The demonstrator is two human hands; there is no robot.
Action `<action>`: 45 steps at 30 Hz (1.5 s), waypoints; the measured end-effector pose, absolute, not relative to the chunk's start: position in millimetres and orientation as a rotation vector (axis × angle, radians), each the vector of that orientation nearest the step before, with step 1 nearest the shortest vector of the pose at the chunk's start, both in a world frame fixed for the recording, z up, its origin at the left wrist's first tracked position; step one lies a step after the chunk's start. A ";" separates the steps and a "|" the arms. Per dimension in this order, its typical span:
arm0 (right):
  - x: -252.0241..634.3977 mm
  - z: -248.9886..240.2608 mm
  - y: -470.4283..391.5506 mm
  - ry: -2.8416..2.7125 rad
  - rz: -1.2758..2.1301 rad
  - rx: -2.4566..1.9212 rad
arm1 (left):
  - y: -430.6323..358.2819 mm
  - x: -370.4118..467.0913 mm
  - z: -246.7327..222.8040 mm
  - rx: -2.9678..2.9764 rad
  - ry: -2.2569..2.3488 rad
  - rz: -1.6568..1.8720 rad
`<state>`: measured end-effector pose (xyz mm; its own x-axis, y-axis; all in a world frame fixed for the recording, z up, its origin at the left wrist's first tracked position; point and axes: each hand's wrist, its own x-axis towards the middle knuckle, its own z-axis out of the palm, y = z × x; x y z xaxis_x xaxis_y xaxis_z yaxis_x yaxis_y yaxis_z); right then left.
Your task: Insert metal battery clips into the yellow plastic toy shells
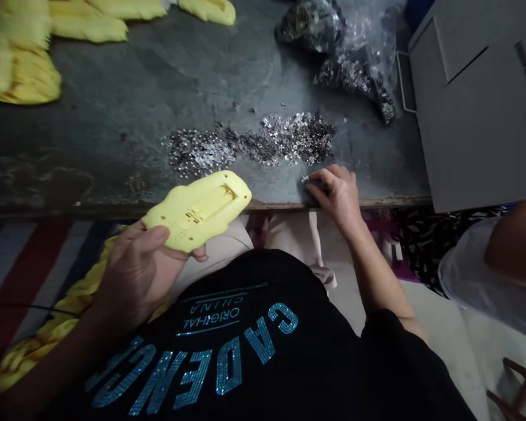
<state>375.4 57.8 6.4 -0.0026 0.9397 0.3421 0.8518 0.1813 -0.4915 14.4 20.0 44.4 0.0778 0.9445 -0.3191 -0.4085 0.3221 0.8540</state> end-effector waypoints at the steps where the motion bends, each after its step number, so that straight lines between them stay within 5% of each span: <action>1: 375.4 2.0 61.9 -1.885 0.170 -1.705 | 19.7 14.1 43.6 0.653 1.027 1.130; 16: 295.7 72.3 31.1 -2.087 0.347 -1.080 | 5.6 20.7 47.5 0.519 0.956 1.047; 45: 274.5 84.7 24.4 -2.290 -0.086 -1.016 | -6.5 22.0 66.4 0.547 0.913 1.071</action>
